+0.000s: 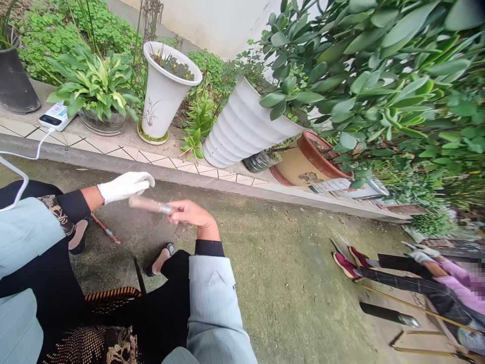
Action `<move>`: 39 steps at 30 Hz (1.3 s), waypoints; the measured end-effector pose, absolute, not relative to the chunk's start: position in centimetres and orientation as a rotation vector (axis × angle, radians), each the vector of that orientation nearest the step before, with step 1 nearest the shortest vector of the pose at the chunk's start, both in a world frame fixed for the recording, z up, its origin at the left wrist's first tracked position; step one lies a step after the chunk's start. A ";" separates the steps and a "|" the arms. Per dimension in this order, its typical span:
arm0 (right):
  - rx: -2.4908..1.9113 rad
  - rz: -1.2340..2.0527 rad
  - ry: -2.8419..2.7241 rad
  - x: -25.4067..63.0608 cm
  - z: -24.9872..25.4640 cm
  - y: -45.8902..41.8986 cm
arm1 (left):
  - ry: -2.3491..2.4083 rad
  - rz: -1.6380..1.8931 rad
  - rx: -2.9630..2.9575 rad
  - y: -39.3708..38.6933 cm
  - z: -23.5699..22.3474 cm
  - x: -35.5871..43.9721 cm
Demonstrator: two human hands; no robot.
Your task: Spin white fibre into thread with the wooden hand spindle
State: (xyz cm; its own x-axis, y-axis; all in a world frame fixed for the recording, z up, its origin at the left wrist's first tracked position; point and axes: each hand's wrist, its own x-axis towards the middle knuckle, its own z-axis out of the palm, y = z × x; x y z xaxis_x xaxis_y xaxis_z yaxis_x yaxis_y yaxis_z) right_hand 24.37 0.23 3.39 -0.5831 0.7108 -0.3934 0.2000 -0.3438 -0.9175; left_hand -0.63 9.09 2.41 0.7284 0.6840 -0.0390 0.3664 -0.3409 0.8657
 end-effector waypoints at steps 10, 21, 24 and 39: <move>-1.254 1.525 -0.926 24.7 2.9 1.0 | 0.711 0.501 1.619 7.6 2.2 -0.1; -2.116 1.187 -1.616 22.6 -0.5 1.8 | 0.650 0.117 2.504 6.6 1.0 0.8; -2.089 1.567 -1.925 22.1 -0.2 1.5 | 0.588 0.059 2.512 6.3 0.7 0.7; -1.296 1.436 -0.913 26.6 3.9 0.5 | 0.947 0.620 1.539 7.7 1.5 0.1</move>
State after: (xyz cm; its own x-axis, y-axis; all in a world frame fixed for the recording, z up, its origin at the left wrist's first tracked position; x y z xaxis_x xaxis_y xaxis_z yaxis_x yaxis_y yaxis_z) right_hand 26.65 0.53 3.89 0.0270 0.9636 -0.2660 -0.1681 -0.2579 -0.9514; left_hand 0.14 7.67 1.50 0.5321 0.8383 -0.1186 0.2262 -0.0058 0.9741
